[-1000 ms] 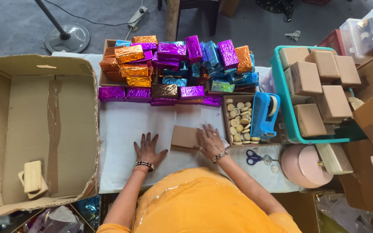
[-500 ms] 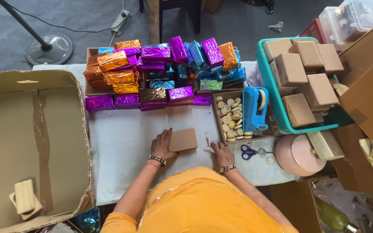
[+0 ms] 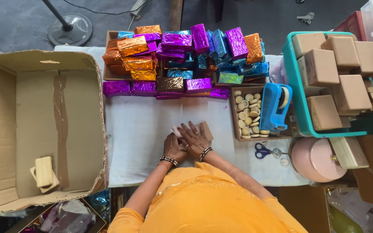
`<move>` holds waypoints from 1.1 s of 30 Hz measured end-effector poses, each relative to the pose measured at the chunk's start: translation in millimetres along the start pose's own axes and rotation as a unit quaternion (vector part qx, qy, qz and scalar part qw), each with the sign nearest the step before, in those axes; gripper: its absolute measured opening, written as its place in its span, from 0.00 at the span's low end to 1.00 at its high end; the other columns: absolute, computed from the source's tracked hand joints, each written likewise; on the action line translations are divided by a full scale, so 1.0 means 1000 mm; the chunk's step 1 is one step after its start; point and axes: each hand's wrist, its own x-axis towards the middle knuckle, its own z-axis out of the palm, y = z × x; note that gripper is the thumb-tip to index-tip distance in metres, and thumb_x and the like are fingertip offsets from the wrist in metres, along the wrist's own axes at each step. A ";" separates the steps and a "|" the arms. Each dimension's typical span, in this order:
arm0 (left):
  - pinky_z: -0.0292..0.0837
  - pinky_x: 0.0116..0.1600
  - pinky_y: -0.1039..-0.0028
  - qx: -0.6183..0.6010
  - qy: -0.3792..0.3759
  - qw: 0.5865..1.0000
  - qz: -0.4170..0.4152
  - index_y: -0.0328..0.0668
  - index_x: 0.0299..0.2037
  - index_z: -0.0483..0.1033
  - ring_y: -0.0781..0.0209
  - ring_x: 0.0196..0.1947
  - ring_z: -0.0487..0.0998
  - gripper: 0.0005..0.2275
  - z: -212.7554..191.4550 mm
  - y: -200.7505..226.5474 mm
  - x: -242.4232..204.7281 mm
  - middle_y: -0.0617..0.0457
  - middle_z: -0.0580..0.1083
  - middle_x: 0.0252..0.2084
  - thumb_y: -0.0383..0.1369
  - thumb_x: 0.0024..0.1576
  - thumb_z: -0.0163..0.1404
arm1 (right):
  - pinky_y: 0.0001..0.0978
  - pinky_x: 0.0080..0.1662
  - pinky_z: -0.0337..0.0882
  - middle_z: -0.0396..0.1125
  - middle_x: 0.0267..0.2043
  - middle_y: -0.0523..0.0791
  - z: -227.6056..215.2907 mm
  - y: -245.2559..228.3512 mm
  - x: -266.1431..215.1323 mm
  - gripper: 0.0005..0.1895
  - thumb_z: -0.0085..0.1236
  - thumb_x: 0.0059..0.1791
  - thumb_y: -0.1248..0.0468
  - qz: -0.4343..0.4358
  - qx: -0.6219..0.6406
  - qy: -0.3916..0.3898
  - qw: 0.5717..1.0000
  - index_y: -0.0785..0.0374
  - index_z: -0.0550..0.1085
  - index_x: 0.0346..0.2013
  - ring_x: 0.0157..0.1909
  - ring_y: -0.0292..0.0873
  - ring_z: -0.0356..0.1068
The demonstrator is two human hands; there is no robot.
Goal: The person wipes a small wooden box with a cloth, then wraps it in metallic foil paper and secures it with tape. They place the wrapped box on a table with other wrapped boxes. The person then wipes a cardboard box and wraps it in purple metallic paper.
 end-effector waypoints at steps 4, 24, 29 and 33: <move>0.66 0.63 0.57 -0.002 0.017 1.000 -0.011 0.42 0.56 0.64 0.43 0.59 0.70 0.38 0.002 0.001 -0.001 0.43 0.70 0.55 0.43 0.35 0.68 | 0.59 0.67 0.51 0.58 0.69 0.48 0.007 0.055 -0.001 0.30 0.49 0.48 0.55 0.072 -0.020 0.043 0.996 0.53 0.62 0.66 0.72 0.57 0.53; 0.63 0.63 0.55 -0.026 0.051 0.998 0.040 0.42 0.58 0.64 0.42 0.60 0.68 0.42 0.000 -0.003 -0.003 0.42 0.69 0.56 0.41 0.29 0.69 | 0.47 0.67 0.64 0.63 0.66 0.51 -0.005 0.054 -0.009 0.23 0.50 0.54 0.55 0.087 0.092 0.101 0.987 0.57 0.67 0.63 0.70 0.56 0.59; 0.64 0.63 0.56 -0.024 0.045 0.998 0.037 0.43 0.57 0.64 0.43 0.61 0.68 0.41 0.002 -0.006 -0.005 0.43 0.70 0.56 0.41 0.30 0.68 | 0.47 0.63 0.67 0.66 0.60 0.50 0.007 0.044 -0.008 0.23 0.51 0.54 0.62 0.154 0.069 0.101 0.981 0.56 0.68 0.65 0.63 0.55 0.64; 0.67 0.63 0.58 0.004 0.019 1.000 0.023 0.45 0.57 0.67 0.44 0.59 0.70 0.33 0.009 -0.014 -0.002 0.45 0.72 0.55 0.44 0.41 0.64 | 0.63 0.70 0.52 0.60 0.68 0.52 0.020 -0.001 -0.019 0.29 0.52 0.48 0.60 -0.027 -0.012 0.111 0.993 0.59 0.64 0.64 0.73 0.58 0.55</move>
